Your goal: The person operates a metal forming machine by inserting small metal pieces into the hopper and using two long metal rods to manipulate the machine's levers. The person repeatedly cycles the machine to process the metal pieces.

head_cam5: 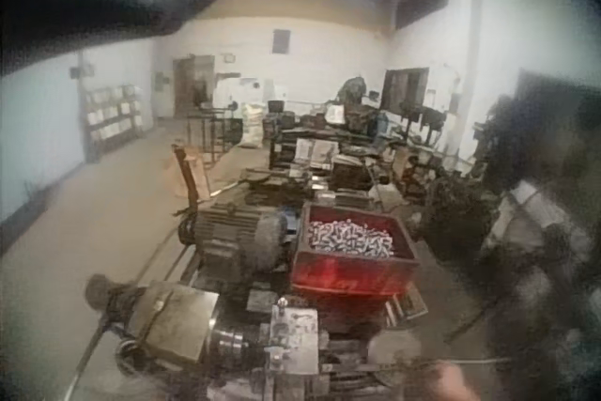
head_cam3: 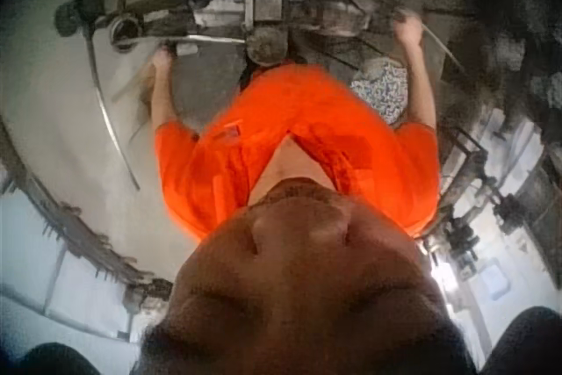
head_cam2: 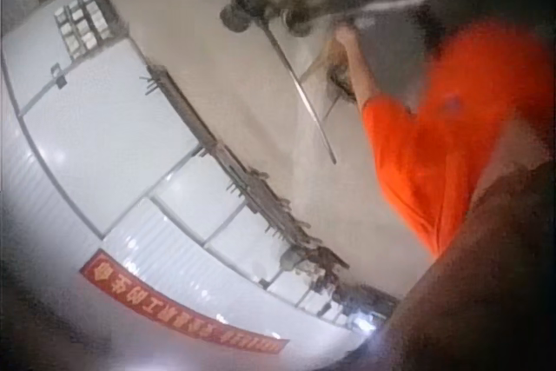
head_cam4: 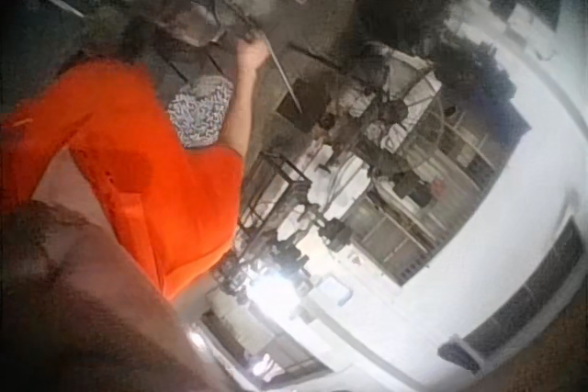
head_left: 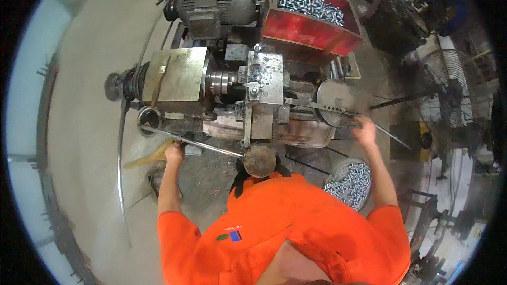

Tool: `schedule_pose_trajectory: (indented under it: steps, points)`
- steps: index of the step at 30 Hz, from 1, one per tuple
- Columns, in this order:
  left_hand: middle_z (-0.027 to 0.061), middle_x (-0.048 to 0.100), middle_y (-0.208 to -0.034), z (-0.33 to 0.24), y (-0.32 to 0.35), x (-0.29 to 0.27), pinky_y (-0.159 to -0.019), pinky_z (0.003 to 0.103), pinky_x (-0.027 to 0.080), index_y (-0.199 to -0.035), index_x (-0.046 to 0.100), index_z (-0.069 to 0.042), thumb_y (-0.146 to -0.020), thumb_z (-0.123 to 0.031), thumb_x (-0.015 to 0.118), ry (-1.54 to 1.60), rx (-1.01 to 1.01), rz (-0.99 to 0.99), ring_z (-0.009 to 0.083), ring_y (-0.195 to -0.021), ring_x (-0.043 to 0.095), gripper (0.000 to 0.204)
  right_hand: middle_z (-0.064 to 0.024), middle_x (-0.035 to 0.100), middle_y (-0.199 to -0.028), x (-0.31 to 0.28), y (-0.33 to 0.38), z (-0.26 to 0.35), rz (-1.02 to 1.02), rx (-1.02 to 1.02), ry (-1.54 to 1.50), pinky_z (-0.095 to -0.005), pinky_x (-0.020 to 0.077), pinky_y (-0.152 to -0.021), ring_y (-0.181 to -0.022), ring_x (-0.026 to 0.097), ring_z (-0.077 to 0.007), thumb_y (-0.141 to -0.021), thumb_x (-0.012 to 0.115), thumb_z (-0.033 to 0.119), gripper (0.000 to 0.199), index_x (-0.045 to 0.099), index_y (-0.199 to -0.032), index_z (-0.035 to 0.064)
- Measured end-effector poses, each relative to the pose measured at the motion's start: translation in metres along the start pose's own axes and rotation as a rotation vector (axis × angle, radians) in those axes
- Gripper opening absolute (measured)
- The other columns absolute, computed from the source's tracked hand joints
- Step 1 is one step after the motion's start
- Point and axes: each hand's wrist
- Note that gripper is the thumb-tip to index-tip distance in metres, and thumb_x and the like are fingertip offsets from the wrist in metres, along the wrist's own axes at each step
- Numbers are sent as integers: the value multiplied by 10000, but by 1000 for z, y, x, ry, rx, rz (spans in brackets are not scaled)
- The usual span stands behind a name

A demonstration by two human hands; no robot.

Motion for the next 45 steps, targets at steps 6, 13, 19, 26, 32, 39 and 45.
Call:
schedule_pose_trajectory:
  steps: [6,13,19,26,32,39,45]
  points:
    - [126,628,-749,36,48,-80,-505,319,507,-1037,576,13,-825,-267,608,919,-121,-32,194,-596,618,352,-156,539,-1168,13,-6,-155,341,577,419,-398,420,-904,-1097,498,-314,-597,671,196,635,494,-1193,69]
    - [208,630,-781,-22,54,-124,-458,316,491,-1087,469,44,-848,-438,534,1407,-400,-160,249,-528,619,542,-177,601,-956,65,37,-217,153,417,472,-451,466,-790,-912,576,-347,-696,538,210,405,535,-1060,31]
    - [143,580,-679,-98,30,-116,-362,367,452,-892,506,22,-843,-219,585,1782,-458,-664,246,-457,562,258,-168,626,-826,67,144,-105,165,579,204,-442,484,-693,-759,602,-362,-625,601,253,331,597,-902,72]
    - [133,592,-741,-105,12,-106,-402,345,439,-881,506,10,-809,-49,498,1712,-600,-785,248,-546,568,94,-149,554,-624,112,192,3,-64,635,-470,-385,431,-580,-608,555,-294,-615,585,269,284,577,-786,42]
    - [154,593,-828,-91,-2,-81,-386,345,452,-1017,461,-8,-787,-12,470,1706,-572,-766,244,-553,574,231,-106,507,-585,114,189,21,-106,719,-513,-357,389,-526,-555,501,-233,-663,563,220,226,555,-769,22]
    - [145,594,-758,-86,37,-113,-411,325,486,-1042,435,0,-850,-157,563,1567,-507,-494,238,-559,601,280,-193,534,-621,109,187,-10,-62,522,-412,-401,416,-555,-577,525,-319,-665,548,217,229,541,-738,-1]
    - [146,623,-733,-42,98,-84,-471,286,489,-1020,542,6,-873,-303,532,1518,-368,-169,204,-554,614,342,-195,604,-735,53,121,-146,180,417,307,-470,473,-643,-720,608,-358,-669,590,335,306,610,-757,43]
Point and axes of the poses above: each hand's wrist, its own y-axis away from the middle knuckle, its own x-axis out of the palm, z = x × y
